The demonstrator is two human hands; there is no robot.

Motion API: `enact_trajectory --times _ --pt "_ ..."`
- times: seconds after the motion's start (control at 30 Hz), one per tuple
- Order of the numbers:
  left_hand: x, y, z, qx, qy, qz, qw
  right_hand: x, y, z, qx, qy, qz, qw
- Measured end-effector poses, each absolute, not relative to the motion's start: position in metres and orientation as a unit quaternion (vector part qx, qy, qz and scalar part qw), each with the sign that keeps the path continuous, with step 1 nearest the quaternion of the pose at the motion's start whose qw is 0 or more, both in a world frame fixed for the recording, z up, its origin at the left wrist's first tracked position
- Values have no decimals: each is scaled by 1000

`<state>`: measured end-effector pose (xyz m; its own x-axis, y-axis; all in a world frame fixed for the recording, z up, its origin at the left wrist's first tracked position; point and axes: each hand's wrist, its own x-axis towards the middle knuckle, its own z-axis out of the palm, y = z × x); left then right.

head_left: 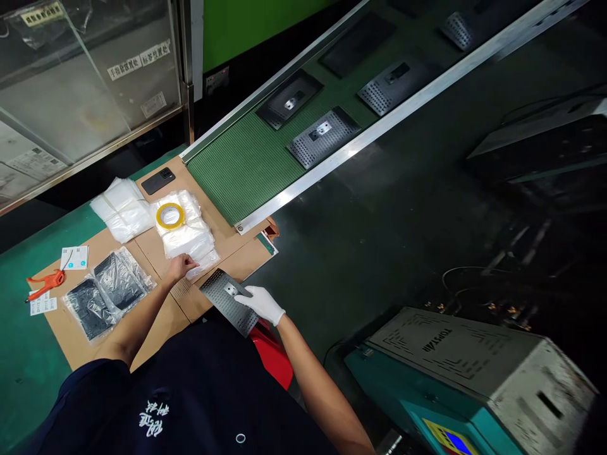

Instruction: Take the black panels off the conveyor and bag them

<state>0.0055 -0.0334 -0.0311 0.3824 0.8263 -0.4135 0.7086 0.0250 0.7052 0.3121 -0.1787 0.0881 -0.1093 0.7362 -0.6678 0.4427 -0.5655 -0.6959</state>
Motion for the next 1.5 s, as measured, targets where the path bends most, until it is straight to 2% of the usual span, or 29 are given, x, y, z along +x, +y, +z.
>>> enact_trajectory --times 0.2,0.5,0.8,1.1,1.5 --pt "3 -25 -22 696 524 81 483 313 -181 79 -658 -461 582 125" --pt "17 -26 -32 677 519 97 512 306 -169 83 -654 -476 578 107" --pt "18 -25 -44 592 574 151 545 298 -159 76 -659 -502 553 88" --pt "7 -20 -30 550 556 174 599 299 -162 70 -652 -497 566 88" --pt "25 -16 -49 618 560 119 539 305 -161 76 -661 -508 548 67"
